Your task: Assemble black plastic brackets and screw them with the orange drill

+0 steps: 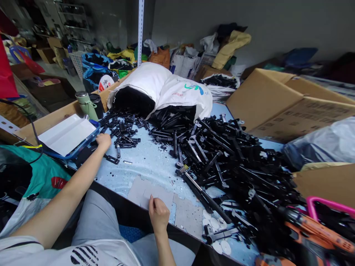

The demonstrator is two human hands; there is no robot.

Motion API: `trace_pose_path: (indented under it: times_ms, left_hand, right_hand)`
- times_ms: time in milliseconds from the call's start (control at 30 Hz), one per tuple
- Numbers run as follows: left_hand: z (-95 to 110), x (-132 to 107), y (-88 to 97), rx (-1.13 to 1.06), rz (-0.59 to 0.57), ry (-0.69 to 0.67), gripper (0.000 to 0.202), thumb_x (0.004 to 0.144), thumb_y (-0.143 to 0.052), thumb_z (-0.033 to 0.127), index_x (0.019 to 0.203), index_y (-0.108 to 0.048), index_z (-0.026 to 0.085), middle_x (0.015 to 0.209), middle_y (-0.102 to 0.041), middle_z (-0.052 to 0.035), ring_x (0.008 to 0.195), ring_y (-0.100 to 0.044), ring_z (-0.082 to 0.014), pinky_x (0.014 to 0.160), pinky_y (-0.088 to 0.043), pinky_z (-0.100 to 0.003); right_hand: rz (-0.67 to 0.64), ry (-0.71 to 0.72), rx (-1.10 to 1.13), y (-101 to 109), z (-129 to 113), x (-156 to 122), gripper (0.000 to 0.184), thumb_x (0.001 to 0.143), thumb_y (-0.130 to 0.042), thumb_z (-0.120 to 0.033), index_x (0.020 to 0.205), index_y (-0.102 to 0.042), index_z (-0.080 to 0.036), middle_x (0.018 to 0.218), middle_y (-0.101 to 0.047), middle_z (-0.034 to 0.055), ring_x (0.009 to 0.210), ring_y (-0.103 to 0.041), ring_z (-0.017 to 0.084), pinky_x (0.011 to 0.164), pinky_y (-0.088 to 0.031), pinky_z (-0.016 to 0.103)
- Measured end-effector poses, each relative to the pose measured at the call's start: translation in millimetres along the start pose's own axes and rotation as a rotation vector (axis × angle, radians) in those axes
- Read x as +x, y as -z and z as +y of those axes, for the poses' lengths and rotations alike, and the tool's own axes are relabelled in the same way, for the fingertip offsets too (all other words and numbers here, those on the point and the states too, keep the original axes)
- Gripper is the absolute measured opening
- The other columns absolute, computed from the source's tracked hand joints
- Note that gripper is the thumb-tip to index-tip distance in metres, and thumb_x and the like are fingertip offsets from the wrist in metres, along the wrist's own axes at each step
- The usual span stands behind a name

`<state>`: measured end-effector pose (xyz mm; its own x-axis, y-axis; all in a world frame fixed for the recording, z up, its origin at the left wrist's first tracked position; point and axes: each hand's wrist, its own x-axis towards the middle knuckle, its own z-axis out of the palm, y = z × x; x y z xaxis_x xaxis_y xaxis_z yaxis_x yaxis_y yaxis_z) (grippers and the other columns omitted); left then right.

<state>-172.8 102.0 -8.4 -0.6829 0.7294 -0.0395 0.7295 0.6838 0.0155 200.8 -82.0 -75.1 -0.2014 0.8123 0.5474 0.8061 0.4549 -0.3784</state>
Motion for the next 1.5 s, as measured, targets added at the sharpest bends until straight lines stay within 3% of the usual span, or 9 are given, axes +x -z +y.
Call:
trace_pose_path:
  times_ms: [167, 333, 500, 767, 933, 1067, 1267, 1400, 1500]
  left_hand:
    - [-16.5, 12.7, 7.1, 0.029, -0.094, -0.095, 0.027, 0.082, -0.047, 0.011, 0.101, -0.065, 0.004, 0.102, -0.064, -0.0234, 0.099, -0.061, -0.031, 0.079, -0.05, -0.041]
    - [52.0, -37.8, -18.6, -0.05, -0.06, -0.353, 0.035, 0.084, -0.035, 0.004, 0.106, -0.062, 0.001, 0.107, -0.061, -0.024, 0.103, -0.058, -0.0273, 0.084, -0.048, -0.036]
    - [100.8, -84.6, -28.1, -0.192, -0.037, -0.597, 0.034, 0.087, -0.034, 0.005, 0.106, -0.061, 0.009, 0.105, -0.063, -0.0175, 0.105, -0.055, -0.0226, 0.086, -0.046, -0.032]
    - [67.8, -155.8, -37.3, -0.277, 0.043, -0.835, 0.025, 0.088, -0.039, 0.006, 0.096, -0.062, 0.012, 0.089, -0.064, -0.0124, 0.087, -0.06, -0.022, 0.074, -0.048, -0.033]
    - [47.2, -211.4, -56.8, -0.306, 0.268, -1.119, 0.021, 0.088, -0.041, 0.007, 0.093, -0.06, 0.014, 0.081, -0.062, -0.0091, 0.078, -0.058, -0.022, 0.065, -0.048, -0.036]
    - [31.7, -228.4, -63.3, -0.345, 0.295, -1.04, 0.02, 0.086, -0.044, 0.007, 0.098, -0.059, 0.014, 0.09, -0.062, -0.0104, 0.084, -0.057, -0.0227, 0.07, -0.048, -0.037]
    - [38.1, -205.9, -53.9, -0.301, 0.111, -0.873, 0.033, 0.086, -0.049, 0.01, 0.119, -0.053, 0.014, 0.098, -0.061, -0.0116, 0.095, -0.057, -0.0246, 0.076, -0.047, -0.038]
    - [53.0, -170.2, -25.7, -0.234, -0.046, -0.759, 0.022, 0.09, -0.048, 0.019, 0.109, -0.057, 0.013, 0.096, -0.063, -0.0112, 0.093, -0.058, -0.0226, 0.079, -0.045, -0.034]
    - [38.5, -158.9, -13.2, -0.247, 0.016, -0.669, 0.027, 0.092, -0.043, 0.022, 0.113, -0.055, 0.011, 0.099, -0.062, -0.0137, 0.092, -0.059, -0.0236, 0.078, -0.044, -0.033]
  right_hand:
    - [-0.075, -0.1, 0.099, -3.1, -0.3, 6.0, 0.042, 0.092, -0.045, -0.034, 0.053, -0.044, -0.018, 0.046, -0.04, -0.0041, 0.042, -0.034, 0.007, 0.049, -0.026, 0.024]
    - [-0.213, -0.069, 0.244, -8.9, -10.7, 54.7, 0.042, 0.091, -0.043, -0.038, 0.055, -0.047, -0.019, 0.048, -0.044, -0.0022, 0.044, -0.039, 0.008, 0.051, -0.028, 0.024]
    - [-0.212, -0.017, 0.273, -27.1, -24.5, 146.2, 0.039, 0.091, -0.04, -0.041, 0.062, -0.052, -0.018, 0.057, -0.051, 0.0017, 0.052, -0.043, 0.011, 0.056, -0.031, 0.025]
    - [-0.482, 0.277, 0.176, -124.4, -94.1, 286.2, 0.021, 0.089, -0.049, -0.03, 0.101, -0.059, -0.017, 0.102, -0.058, 0.0085, 0.099, -0.048, 0.02, 0.081, -0.037, 0.028]
    - [-0.574, 0.07, 0.331, -195.2, -135.5, 323.2, 0.019, 0.081, -0.06, -0.022, 0.095, -0.063, -0.01, 0.113, -0.054, 0.0167, 0.109, -0.039, 0.025, 0.09, -0.034, 0.036]
    - [-0.517, -0.061, 0.455, -211.6, -136.2, 334.2, 0.022, 0.085, -0.055, -0.027, 0.081, -0.063, -0.007, 0.106, -0.056, 0.0181, 0.104, -0.043, 0.024, 0.088, -0.036, 0.036]
    - [-0.509, -0.295, 0.732, -173.8, -102.8, 321.6, 0.042, 0.093, -0.033, -0.047, 0.08, -0.055, -0.014, 0.073, -0.06, 0.0055, 0.074, -0.058, 0.015, 0.069, -0.047, 0.029]
    - [-0.509, -0.437, 1.297, -98.8, -60.9, 276.5, 0.035, 0.074, -0.065, -0.051, 0.076, -0.05, -0.019, 0.075, -0.063, 0.0006, 0.078, -0.064, 0.016, 0.074, -0.051, 0.031]
    - [-0.511, -0.313, 1.234, -30.3, -22.7, 209.9, 0.031, 0.064, -0.077, -0.038, 0.068, -0.052, -0.019, 0.075, -0.065, 0.0, 0.093, -0.064, 0.019, 0.083, -0.048, 0.033]
